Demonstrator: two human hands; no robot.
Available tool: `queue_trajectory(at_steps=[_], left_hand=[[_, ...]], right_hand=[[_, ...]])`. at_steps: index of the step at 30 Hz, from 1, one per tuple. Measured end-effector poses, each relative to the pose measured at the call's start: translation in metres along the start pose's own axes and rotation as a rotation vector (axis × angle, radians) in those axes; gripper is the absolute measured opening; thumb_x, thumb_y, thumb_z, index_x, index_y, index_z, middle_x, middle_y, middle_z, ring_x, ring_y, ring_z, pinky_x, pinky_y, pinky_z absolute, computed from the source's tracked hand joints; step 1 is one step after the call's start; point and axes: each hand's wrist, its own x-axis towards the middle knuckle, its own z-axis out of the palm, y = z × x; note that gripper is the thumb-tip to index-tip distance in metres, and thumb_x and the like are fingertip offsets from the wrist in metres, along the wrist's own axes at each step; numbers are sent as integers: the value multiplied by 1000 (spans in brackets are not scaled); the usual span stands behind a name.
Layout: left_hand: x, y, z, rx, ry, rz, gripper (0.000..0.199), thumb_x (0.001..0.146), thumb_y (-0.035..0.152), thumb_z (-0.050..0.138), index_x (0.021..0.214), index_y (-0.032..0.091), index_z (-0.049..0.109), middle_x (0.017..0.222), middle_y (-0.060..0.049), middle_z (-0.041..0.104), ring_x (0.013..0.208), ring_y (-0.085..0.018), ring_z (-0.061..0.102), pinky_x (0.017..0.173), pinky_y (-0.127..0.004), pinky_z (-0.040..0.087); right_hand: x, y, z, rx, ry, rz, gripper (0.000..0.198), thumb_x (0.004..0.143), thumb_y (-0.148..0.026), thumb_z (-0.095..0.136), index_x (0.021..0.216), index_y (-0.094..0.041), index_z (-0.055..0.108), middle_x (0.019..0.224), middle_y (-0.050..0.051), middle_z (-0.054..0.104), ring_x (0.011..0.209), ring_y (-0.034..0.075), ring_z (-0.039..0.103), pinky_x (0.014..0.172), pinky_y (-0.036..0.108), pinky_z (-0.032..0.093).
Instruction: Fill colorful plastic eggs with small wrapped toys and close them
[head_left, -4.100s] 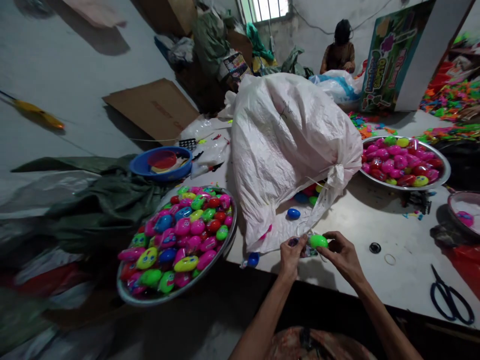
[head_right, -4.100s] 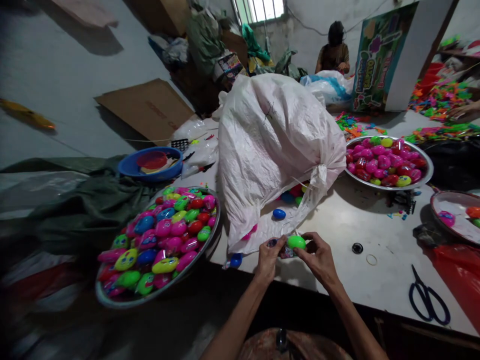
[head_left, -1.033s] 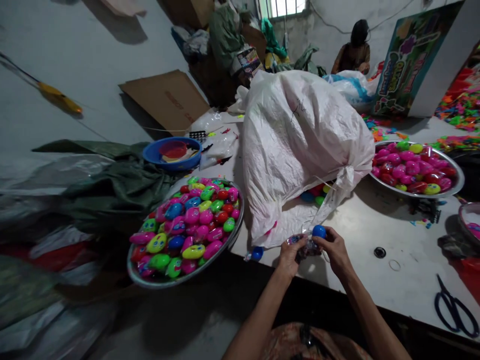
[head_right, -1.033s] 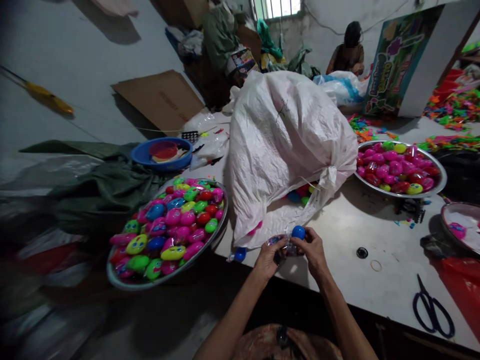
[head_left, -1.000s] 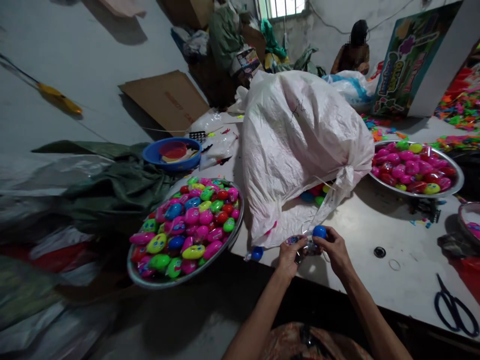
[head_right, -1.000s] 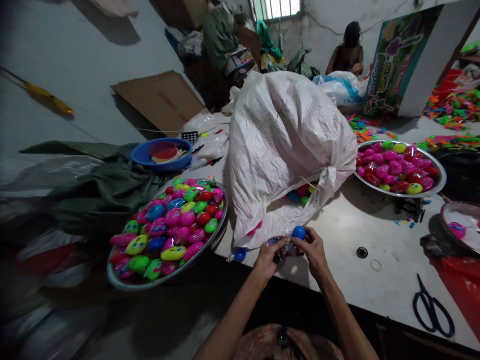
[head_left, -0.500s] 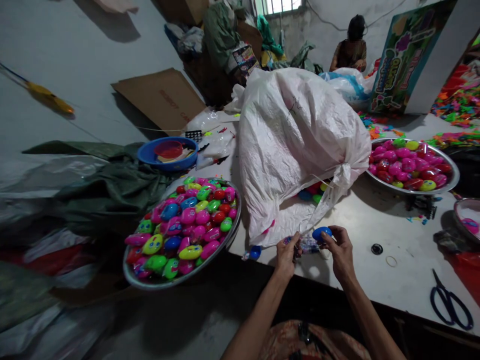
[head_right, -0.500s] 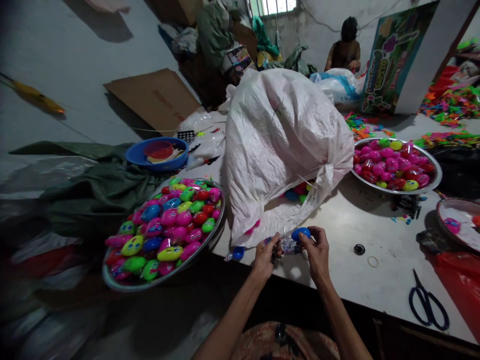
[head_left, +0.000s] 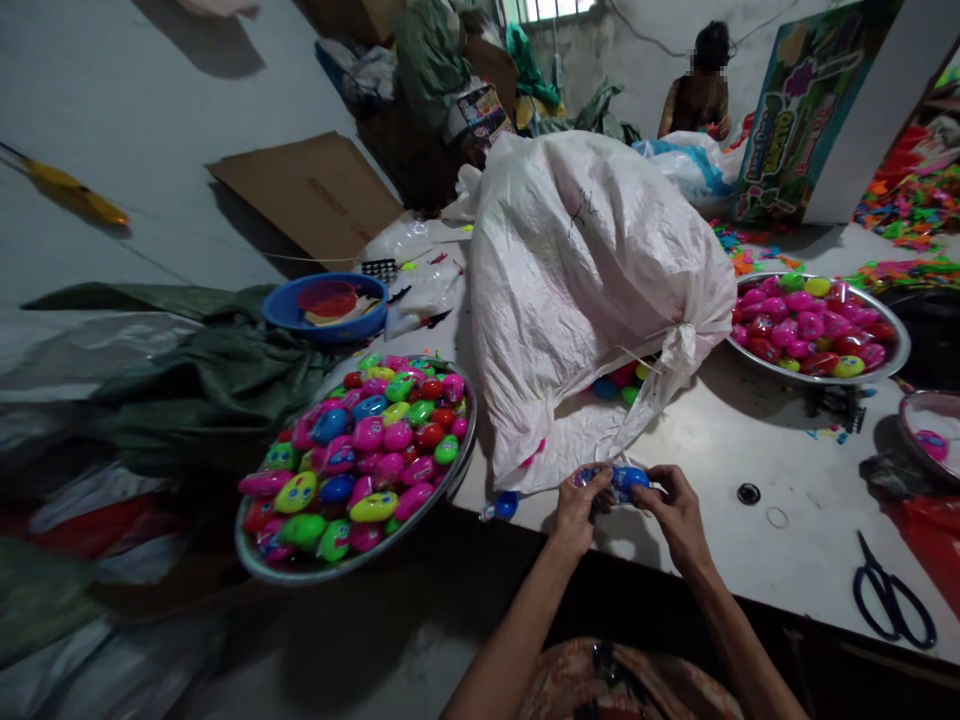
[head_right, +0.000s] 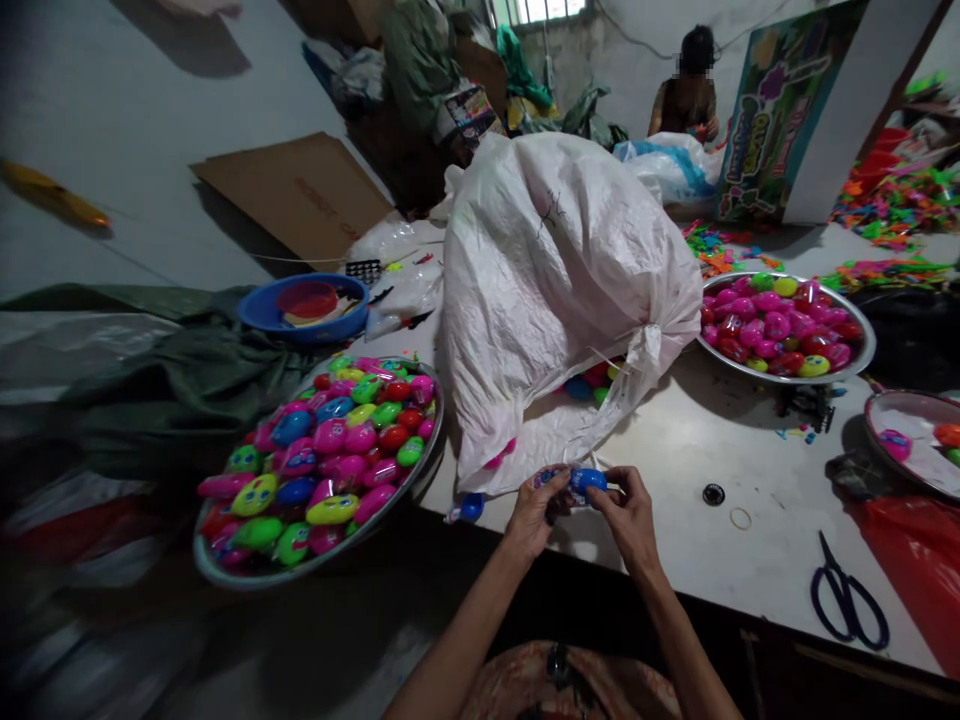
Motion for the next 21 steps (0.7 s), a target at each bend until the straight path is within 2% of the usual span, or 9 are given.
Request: queue_trajectory(at_steps=[5,10,14,18,21], left_hand=[[-3,-4,10,-77,-49,-29,47,53,33,78,93,15,63,61,1,62,45,-8,52,44,-19,38],[-5,-11,15,-77,-31,-19,42,54,33,78,89,14,64,62,2,61,43,-6,49,42,-18,37],[-10,-14,18,-43,-54,-26,39,54,34,78,83,12,64,60,1,60,43,-6,48,42,-19,36],[-13,-17,22,30,-117,-69,40,56,33,77,87,12,64,59,1,60,40,-6,47,39,-19,33],[-13,-17,23,90,-156,-79,39,55,33,77,85,11,65,58,0,59,39,-6,45,37,-18,31]], right_hand=[[-2,9,-2,31,133,13,31,65,-41,72,80,-19,54,72,-1,58,64,14,54,54,25,46],[-8,12,-2,115,40,44,36,63,-36,74,90,-20,55,83,0,61,64,14,60,61,28,50],[-11,15,-5,-57,37,-117,40,69,-33,69,103,-22,52,93,3,62,71,18,64,66,32,52],[-10,18,-12,-272,68,-279,50,72,-32,66,117,-23,47,93,4,59,66,16,62,62,31,52],[-10,16,-21,-425,63,-347,46,72,-30,65,115,-24,51,88,2,54,63,13,57,60,29,50]])
